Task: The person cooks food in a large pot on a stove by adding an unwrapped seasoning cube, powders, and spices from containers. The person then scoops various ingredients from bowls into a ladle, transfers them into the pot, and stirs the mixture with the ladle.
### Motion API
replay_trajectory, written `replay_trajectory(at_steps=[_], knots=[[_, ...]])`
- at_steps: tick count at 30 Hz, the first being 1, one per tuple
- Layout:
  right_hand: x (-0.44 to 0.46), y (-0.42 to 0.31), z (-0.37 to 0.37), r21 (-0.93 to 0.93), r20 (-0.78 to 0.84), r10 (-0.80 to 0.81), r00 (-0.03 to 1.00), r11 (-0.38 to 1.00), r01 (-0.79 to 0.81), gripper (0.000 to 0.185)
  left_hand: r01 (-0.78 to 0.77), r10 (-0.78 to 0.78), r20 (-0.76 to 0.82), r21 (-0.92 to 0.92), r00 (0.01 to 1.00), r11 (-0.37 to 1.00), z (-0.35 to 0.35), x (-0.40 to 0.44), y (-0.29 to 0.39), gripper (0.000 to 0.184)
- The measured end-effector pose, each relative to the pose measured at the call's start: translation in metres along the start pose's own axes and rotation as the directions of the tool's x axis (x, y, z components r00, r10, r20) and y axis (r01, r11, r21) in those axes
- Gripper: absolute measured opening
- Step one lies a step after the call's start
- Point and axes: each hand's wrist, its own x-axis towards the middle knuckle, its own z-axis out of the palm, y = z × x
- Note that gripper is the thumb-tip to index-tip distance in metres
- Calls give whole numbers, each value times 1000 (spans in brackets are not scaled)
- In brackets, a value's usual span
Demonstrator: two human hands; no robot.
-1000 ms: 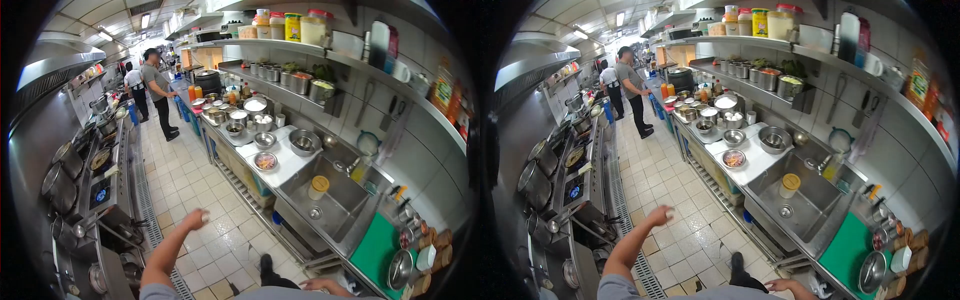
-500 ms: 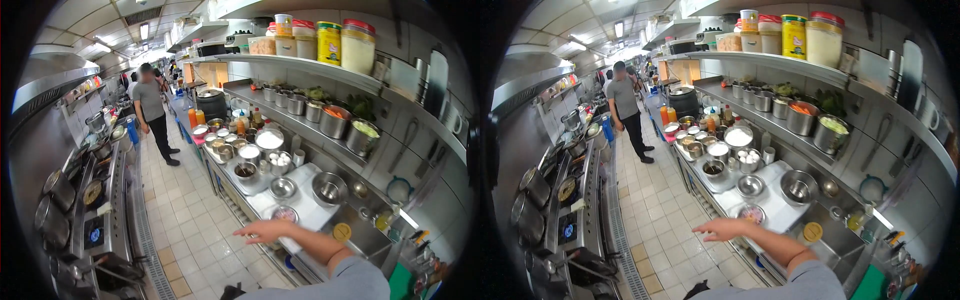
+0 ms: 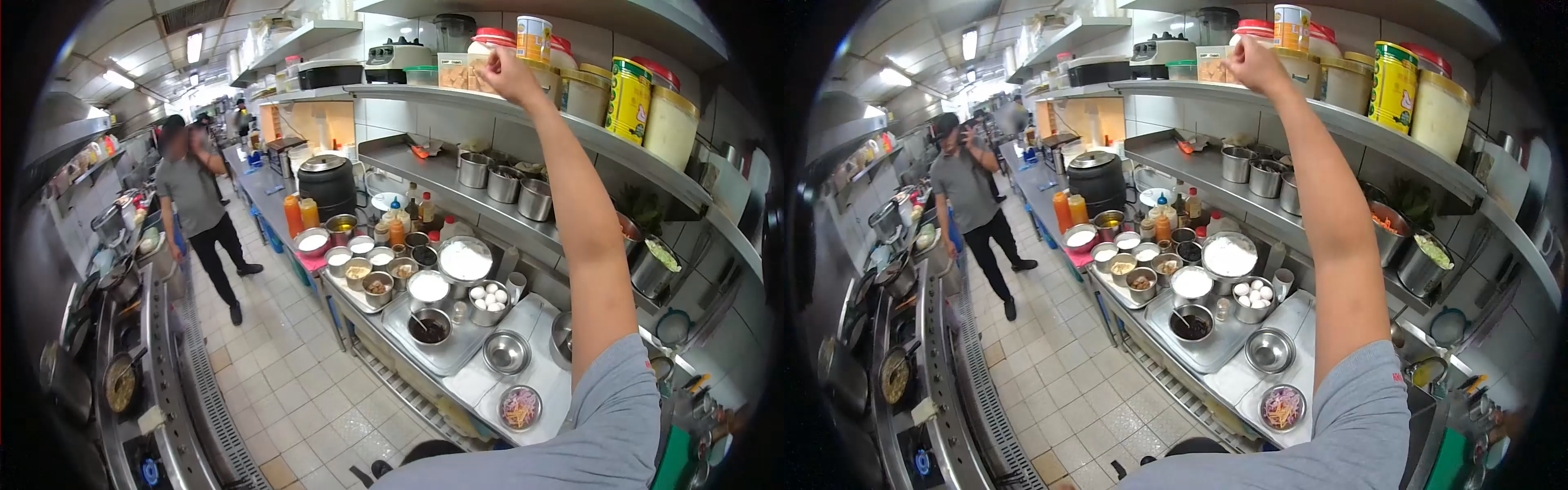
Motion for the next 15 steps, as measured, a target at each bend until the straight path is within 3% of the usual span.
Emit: replay_trajectory(at_steps=[1,2,3,4,6,7,9,11,12,13,14,15], knots=[[14,5,2,-87,-65,8,998,996,-14,37,-66,61,-70,-64,996,996,-18,45,19,26],[29,12,7,-99,-72,12,997,995,-19,37,-191,188,-192,5,963,982,-29,78,60,23],[45,19,11,-172,-114,1,994,985,-21,39,-290,217,-312,-210,925,934,-42,117,102,21],[60,26,14,-241,-156,-13,988,970,-25,40,-244,149,-263,-377,953,894,-58,140,151,26],[89,28,18,-295,-130,23,991,954,-61,42,-337,226,-283,-448,932,828,-87,154,256,27],[99,34,23,-340,-89,69,994,935,-96,44,-346,238,-281,-440,930,829,-87,163,286,27],[116,54,36,-372,-118,23,993,926,-66,49,-472,410,-242,-330,879,818,-90,186,334,29],[133,55,44,-424,-66,124,990,895,-141,54,-554,539,-133,-274,832,787,-69,219,337,30],[142,58,49,-460,6,253,968,860,-222,54,-489,480,-95,-203,872,848,-51,231,321,30],[146,79,57,-469,4,257,966,854,-225,54,-418,413,-68,-128,908,899,-38,240,311,31],[155,106,68,-485,197,232,953,867,-111,54,-427,417,116,85,901,900,-38,237,303,30],[169,123,79,-474,388,194,901,880,15,54,-239,272,353,-135,895,962,-26,241,272,62]])
